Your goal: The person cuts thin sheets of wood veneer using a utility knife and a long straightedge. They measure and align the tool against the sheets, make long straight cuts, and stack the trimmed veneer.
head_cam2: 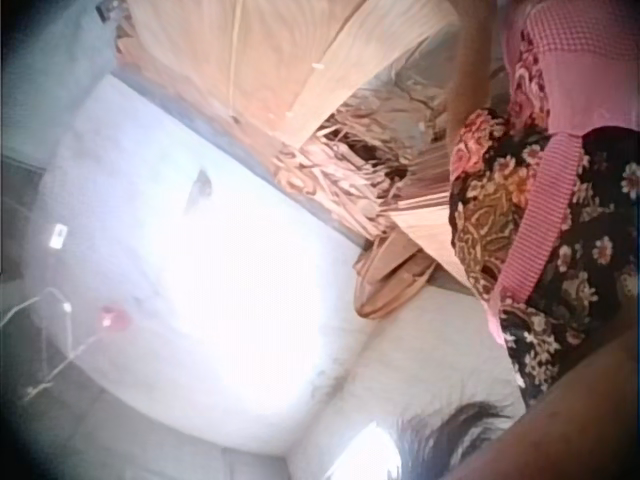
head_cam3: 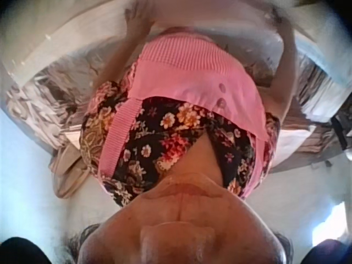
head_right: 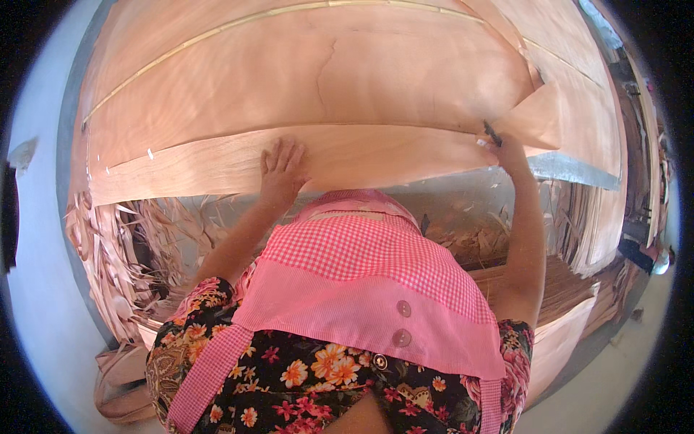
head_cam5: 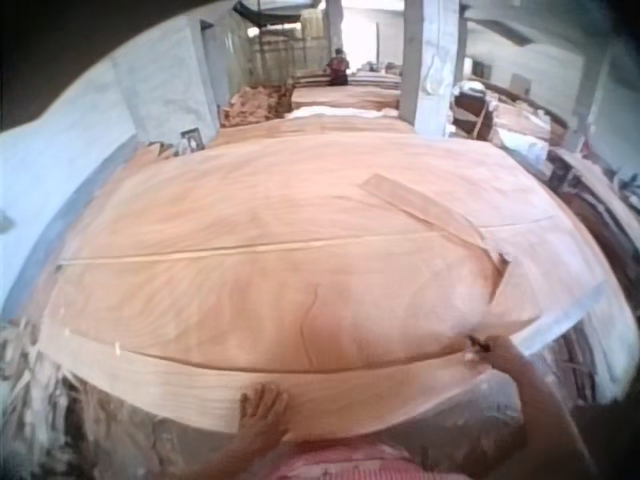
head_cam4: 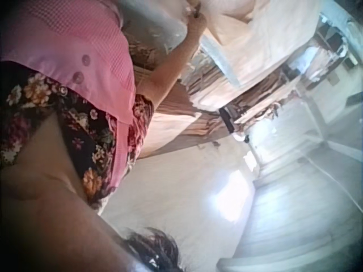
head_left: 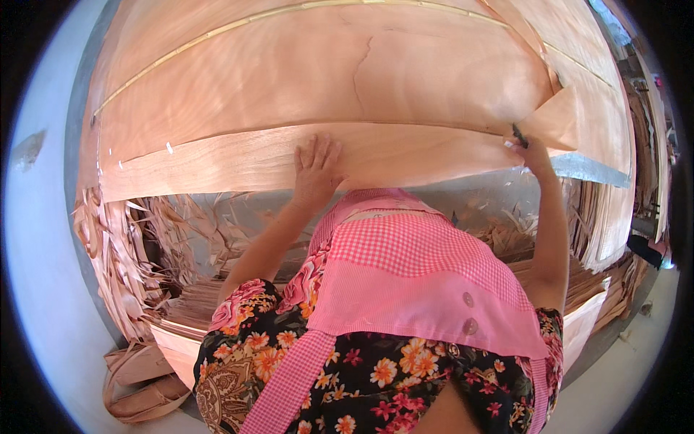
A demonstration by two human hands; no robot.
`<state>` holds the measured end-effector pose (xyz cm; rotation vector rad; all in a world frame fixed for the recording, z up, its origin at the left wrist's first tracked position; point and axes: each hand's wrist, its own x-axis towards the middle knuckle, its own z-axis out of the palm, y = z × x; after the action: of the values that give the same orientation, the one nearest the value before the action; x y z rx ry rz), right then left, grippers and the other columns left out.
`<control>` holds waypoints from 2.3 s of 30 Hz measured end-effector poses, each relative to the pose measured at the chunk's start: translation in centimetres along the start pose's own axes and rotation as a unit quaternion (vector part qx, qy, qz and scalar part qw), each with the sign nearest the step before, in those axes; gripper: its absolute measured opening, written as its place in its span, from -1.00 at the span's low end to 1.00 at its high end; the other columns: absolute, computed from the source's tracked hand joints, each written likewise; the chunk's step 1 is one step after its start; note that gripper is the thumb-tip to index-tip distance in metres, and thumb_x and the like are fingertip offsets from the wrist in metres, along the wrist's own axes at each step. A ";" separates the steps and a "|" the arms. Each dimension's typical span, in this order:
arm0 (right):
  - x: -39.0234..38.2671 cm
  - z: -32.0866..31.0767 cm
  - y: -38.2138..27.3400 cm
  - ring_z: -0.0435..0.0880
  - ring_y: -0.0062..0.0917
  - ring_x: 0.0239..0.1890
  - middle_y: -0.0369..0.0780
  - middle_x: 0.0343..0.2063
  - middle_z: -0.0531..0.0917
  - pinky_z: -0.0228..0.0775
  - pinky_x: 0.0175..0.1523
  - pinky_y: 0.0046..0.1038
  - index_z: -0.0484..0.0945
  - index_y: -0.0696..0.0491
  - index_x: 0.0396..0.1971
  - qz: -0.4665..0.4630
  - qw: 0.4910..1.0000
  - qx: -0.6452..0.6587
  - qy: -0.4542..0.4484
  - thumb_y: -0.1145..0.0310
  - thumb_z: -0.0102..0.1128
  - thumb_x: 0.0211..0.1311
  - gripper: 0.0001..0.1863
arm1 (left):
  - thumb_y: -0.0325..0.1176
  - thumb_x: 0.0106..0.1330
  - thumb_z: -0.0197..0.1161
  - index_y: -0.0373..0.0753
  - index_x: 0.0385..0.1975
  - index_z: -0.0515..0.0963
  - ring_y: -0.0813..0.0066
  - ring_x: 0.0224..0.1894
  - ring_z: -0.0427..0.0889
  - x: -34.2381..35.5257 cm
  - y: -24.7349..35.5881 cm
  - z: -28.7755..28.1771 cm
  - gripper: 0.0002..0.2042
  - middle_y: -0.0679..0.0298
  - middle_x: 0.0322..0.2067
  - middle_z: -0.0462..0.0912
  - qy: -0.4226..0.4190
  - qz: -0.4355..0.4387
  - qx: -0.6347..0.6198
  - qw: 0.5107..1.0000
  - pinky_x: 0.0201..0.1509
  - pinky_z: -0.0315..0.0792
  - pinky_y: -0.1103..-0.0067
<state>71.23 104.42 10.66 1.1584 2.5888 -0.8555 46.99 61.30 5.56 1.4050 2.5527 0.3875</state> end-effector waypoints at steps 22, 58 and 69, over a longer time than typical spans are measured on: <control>1.4 18.4 -25.2 0.48 -0.58 -0.67 -0.21 -0.63 0.52 0.36 -0.59 -0.59 0.42 0.24 -0.41 0.056 0.807 0.512 -0.289 0.39 0.12 0.07 -0.80 | -0.43 0.07 0.07 -0.29 -0.01 0.32 0.17 0.13 0.22 4.1 2.5 1.6 -0.59 0.15 0.10 0.23 0.206 -0.092 -0.199 0.954 0.17 0.11 0.36; 3.5 -28.6 42.4 0.52 -0.42 -0.46 -0.16 -0.47 0.53 0.33 -0.38 -0.49 0.52 0.17 -0.43 -0.306 0.949 0.067 0.015 0.52 0.17 -0.05 -0.87 | -0.03 0.14 0.02 -0.08 0.15 0.16 0.06 0.27 -0.11 16.5 52.7 18.1 -0.43 0.18 0.22 0.02 0.151 -0.138 0.101 0.974 0.20 -0.35 0.00; 4.6 -27.1 42.8 0.39 -0.61 -0.75 -0.23 -0.72 0.49 0.23 -0.62 -0.53 0.49 0.15 -0.27 -0.186 0.973 0.054 -0.125 0.43 0.11 0.02 -0.76 | -0.08 0.12 0.07 -0.10 0.08 0.26 0.20 0.17 0.14 21.6 57.1 17.5 -0.49 0.22 0.15 0.16 0.084 -0.177 0.084 0.977 0.16 0.00 0.19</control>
<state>101.20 145.50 12.60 0.5429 2.6057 -1.1454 86.27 111.21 6.42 0.9656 2.9596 0.2439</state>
